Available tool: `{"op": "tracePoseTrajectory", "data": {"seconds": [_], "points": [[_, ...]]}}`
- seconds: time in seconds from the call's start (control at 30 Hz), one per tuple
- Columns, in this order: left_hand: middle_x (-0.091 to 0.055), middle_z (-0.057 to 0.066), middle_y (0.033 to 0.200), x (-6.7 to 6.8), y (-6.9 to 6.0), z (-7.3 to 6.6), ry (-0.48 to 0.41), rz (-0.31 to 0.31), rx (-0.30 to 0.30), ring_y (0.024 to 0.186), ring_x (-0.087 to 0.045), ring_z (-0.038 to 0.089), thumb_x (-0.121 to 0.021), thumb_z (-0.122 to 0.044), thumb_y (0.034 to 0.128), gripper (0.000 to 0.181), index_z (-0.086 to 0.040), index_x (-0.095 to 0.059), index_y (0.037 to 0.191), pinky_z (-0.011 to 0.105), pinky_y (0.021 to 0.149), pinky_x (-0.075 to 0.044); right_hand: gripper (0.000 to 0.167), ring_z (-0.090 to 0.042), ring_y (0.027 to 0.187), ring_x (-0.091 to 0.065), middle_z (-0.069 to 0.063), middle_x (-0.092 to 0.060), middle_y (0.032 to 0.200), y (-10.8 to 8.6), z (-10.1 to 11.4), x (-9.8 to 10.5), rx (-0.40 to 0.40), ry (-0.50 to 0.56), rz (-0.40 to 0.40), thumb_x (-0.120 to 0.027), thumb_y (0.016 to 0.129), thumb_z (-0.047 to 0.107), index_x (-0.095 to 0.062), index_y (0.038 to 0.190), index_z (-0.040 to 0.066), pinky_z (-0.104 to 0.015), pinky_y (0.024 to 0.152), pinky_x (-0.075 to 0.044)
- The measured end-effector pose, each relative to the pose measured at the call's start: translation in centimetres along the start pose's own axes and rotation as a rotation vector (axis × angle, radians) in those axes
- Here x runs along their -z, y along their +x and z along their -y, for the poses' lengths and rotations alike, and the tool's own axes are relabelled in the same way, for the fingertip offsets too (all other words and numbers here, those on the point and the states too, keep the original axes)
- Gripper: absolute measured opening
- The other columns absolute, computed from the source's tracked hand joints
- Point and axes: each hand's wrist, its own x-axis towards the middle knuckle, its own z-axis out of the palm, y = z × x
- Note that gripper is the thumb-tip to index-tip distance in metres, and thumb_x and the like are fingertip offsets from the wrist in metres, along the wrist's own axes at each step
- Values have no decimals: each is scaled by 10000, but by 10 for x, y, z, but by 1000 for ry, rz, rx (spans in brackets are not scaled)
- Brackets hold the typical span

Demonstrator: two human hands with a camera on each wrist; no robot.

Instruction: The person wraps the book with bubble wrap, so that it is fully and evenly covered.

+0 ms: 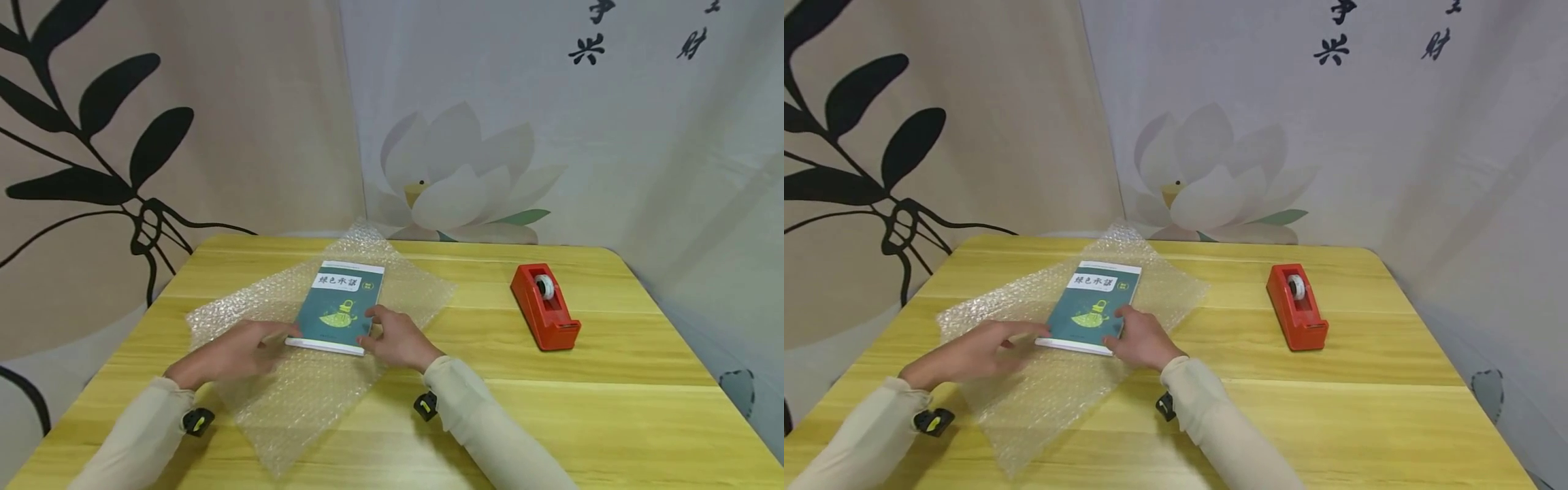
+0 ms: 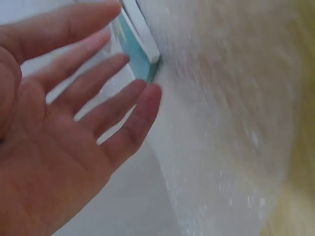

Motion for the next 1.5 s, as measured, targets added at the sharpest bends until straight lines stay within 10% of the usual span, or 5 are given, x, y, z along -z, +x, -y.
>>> {"op": "tracePoseTrajectory", "data": {"seconds": [0.13,0.3,0.8,1.5], "points": [[-335,193,1623,4,-17,0,54,178,-30,1465,-269,549,-695,213,663,969,-208,-468,1505,671,1101,-381,511,-356,1306,-573,-232,-575,1426,1,1,-1,7,-11,-1,-661,971,284,-516,1400,45,-452,978,-529],[-64,117,1710,-1,-33,-6,123,301,-12,1509,85,561,-897,95,464,1405,-356,-208,1603,847,1064,-149,505,-363,1309,-571,-222,-594,1406,2,0,-3,16,-27,-2,-668,967,274,-528,1390,38,-470,1019,-520],[24,90,1713,-22,-37,-15,98,288,23,1534,141,488,-971,-168,448,1420,-362,-176,1608,831,1103,-24,490,-373,1279,-592,-227,-615,1373,4,-2,-3,46,-48,-9,-675,960,264,-548,1374,35,-482,1025,-521],[-246,155,1665,5,-42,-9,-2,306,-116,1503,-135,540,-683,-243,907,699,-249,-401,1547,785,1104,-175,473,-383,1281,-586,-219,-609,1379,1,-6,0,45,-40,11,-655,973,272,-549,1380,56,-499,1031,-519]]}}
